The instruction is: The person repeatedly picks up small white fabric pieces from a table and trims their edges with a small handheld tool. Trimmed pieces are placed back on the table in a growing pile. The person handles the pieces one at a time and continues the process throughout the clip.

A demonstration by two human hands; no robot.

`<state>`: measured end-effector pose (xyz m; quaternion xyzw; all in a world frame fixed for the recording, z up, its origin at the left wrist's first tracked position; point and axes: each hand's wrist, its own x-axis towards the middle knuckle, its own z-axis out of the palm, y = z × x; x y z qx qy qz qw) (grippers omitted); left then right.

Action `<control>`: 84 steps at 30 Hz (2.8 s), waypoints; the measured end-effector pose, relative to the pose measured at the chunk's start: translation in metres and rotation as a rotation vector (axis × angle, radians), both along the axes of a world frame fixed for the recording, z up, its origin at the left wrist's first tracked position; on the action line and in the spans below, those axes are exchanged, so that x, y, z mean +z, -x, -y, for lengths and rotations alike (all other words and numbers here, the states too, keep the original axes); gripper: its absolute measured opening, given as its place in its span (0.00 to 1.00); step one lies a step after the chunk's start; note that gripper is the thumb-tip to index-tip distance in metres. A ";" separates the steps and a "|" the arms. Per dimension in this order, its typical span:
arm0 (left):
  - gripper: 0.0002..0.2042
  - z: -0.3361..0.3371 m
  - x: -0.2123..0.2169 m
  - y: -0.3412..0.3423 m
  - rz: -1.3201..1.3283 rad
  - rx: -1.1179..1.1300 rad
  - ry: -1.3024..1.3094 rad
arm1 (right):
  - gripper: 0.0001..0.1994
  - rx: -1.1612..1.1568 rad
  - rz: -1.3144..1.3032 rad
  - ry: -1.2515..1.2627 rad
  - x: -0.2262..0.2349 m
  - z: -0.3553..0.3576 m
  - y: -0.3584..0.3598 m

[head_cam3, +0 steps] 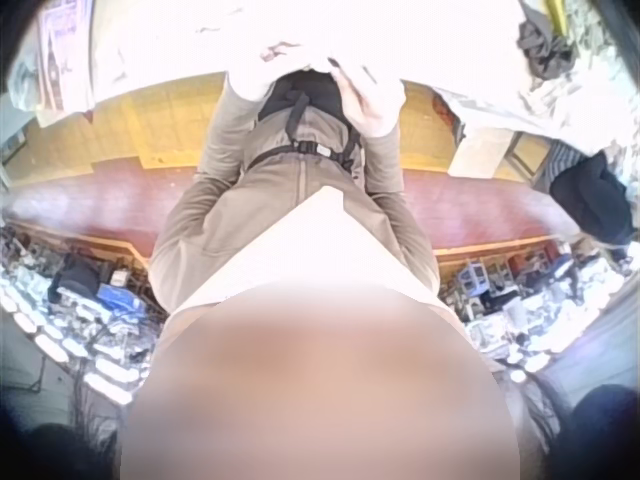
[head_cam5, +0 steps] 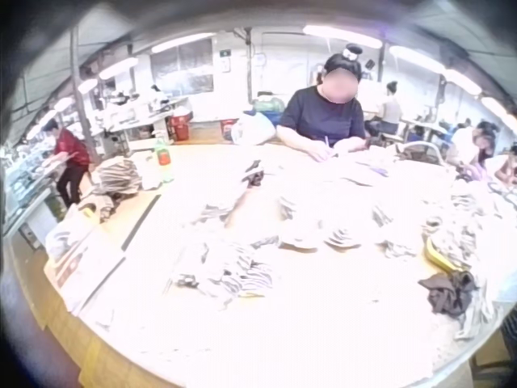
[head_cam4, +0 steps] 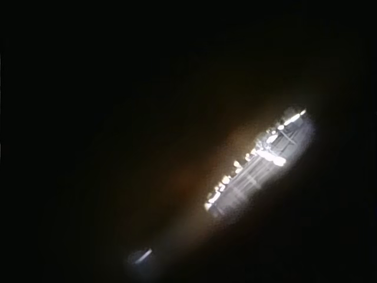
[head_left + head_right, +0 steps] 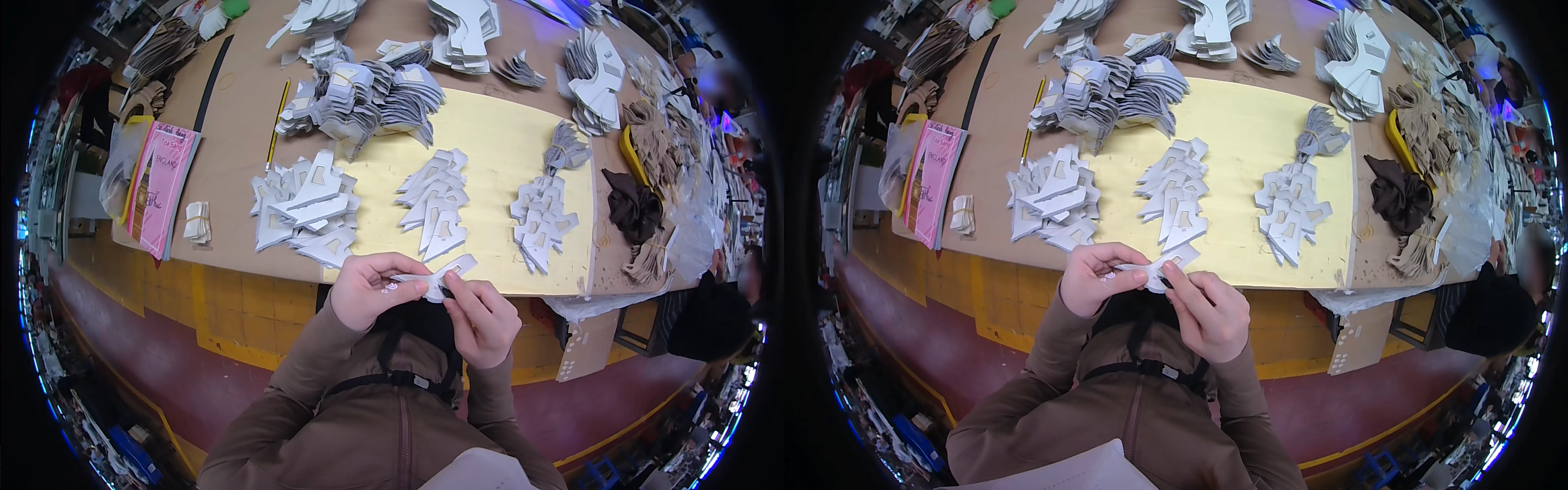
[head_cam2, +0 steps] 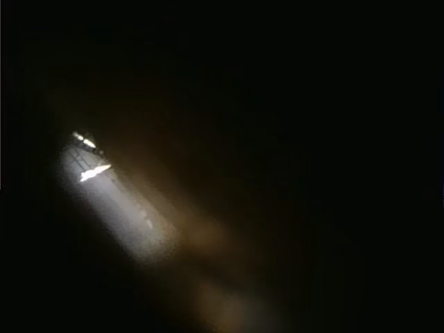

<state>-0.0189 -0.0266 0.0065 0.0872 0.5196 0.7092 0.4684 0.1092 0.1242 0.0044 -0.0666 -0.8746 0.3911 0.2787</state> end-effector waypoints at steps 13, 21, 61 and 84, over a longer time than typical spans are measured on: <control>0.10 0.005 -0.003 -0.001 -0.011 -0.050 -0.090 | 0.22 0.056 -0.127 -0.042 -0.009 -0.003 -0.003; 0.08 -0.004 -0.004 -0.009 -0.174 -0.006 -0.025 | 0.24 -0.122 -0.258 0.733 -0.005 0.010 -0.009; 0.07 -0.009 0.001 -0.007 -0.945 -0.010 0.071 | 0.21 -0.071 0.070 0.178 0.011 0.011 0.000; 0.07 -0.009 -0.003 -0.007 -1.049 0.042 0.045 | 0.17 -0.046 0.033 0.341 0.006 0.015 -0.001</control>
